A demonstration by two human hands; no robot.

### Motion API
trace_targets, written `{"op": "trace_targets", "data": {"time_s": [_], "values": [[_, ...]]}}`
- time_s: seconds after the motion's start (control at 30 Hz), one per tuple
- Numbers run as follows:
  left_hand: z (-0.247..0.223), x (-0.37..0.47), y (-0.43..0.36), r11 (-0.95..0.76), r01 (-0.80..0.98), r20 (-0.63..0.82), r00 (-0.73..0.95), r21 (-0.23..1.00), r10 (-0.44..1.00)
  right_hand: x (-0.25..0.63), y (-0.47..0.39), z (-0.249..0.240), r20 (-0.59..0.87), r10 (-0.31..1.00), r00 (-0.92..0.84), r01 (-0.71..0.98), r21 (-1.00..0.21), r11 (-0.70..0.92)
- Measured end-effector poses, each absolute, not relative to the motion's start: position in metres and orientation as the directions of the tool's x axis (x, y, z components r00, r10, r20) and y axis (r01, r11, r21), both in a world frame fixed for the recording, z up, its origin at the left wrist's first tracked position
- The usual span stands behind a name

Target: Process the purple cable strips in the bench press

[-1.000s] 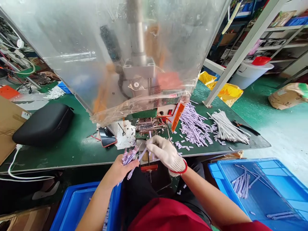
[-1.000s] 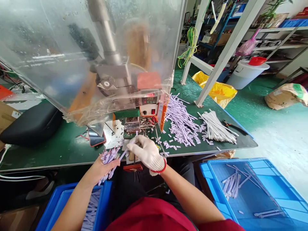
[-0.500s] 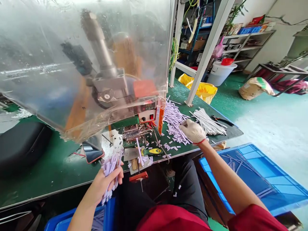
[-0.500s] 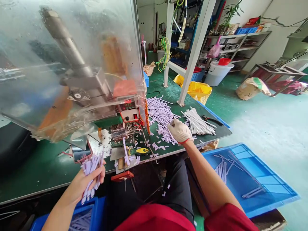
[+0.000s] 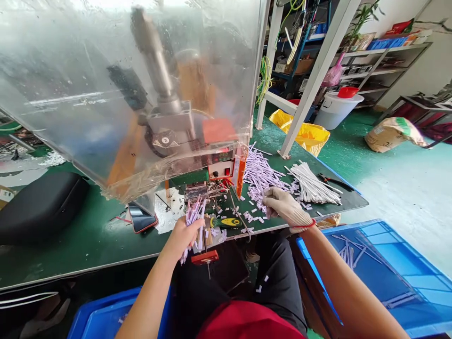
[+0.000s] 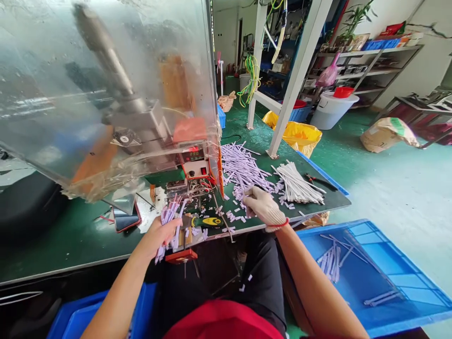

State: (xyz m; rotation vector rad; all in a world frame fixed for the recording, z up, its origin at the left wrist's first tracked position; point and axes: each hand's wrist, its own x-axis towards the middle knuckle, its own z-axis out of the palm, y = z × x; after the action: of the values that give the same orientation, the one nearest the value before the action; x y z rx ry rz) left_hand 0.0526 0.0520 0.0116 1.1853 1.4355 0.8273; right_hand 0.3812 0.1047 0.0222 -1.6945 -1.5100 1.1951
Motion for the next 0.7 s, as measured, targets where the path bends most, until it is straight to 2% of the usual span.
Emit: {"op": "trace_targets", "data": {"time_s": [0.03, 0.1, 0.17, 0.23, 0.33, 0.5, 0.7], "values": [[0.016, 0.048, 0.047, 0.278, 0.194, -0.294, 0.059, 0.941, 0.954, 0.371, 0.094, 0.026, -0.266, 0.959, -0.103, 0.314, -0.923, -0.222], [0.026, 0.039, 0.033, 0.302, 0.124, -0.31, 0.05, 0.945, 0.95, 0.343, 0.074, 0.032, -0.277, 0.928, -0.25, 0.078, -0.961, -0.266], [0.034, 0.033, 0.02, 0.321, 0.083, -0.321, -0.021, 0.943, 0.947, 0.311, 0.062, 0.033, -0.27, 0.887, -0.375, -0.035, -0.952, -0.304], [0.039, 0.028, 0.007, 0.323, 0.061, -0.317, -0.091, 0.944, 0.944, 0.278, 0.059, 0.028, -0.261, 0.855, -0.447, -0.063, -0.945, -0.321], [0.038, 0.019, -0.007, 0.301, 0.044, -0.291, -0.156, 0.953, 0.944, 0.239, 0.066, 0.013, -0.27, 0.848, -0.456, -0.054, -0.943, -0.329], [0.022, 0.002, -0.021, 0.333, -0.02, -0.33, -0.205, 0.943, 0.922, 0.21, 0.077, -0.007, -0.334, 0.868, -0.366, -0.069, -0.921, -0.383], [0.007, -0.002, -0.027, 0.352, -0.04, -0.351, -0.222, 0.935, 0.91, 0.204, 0.079, -0.005, -0.387, 0.877, -0.284, -0.069, -0.904, -0.422]]}}
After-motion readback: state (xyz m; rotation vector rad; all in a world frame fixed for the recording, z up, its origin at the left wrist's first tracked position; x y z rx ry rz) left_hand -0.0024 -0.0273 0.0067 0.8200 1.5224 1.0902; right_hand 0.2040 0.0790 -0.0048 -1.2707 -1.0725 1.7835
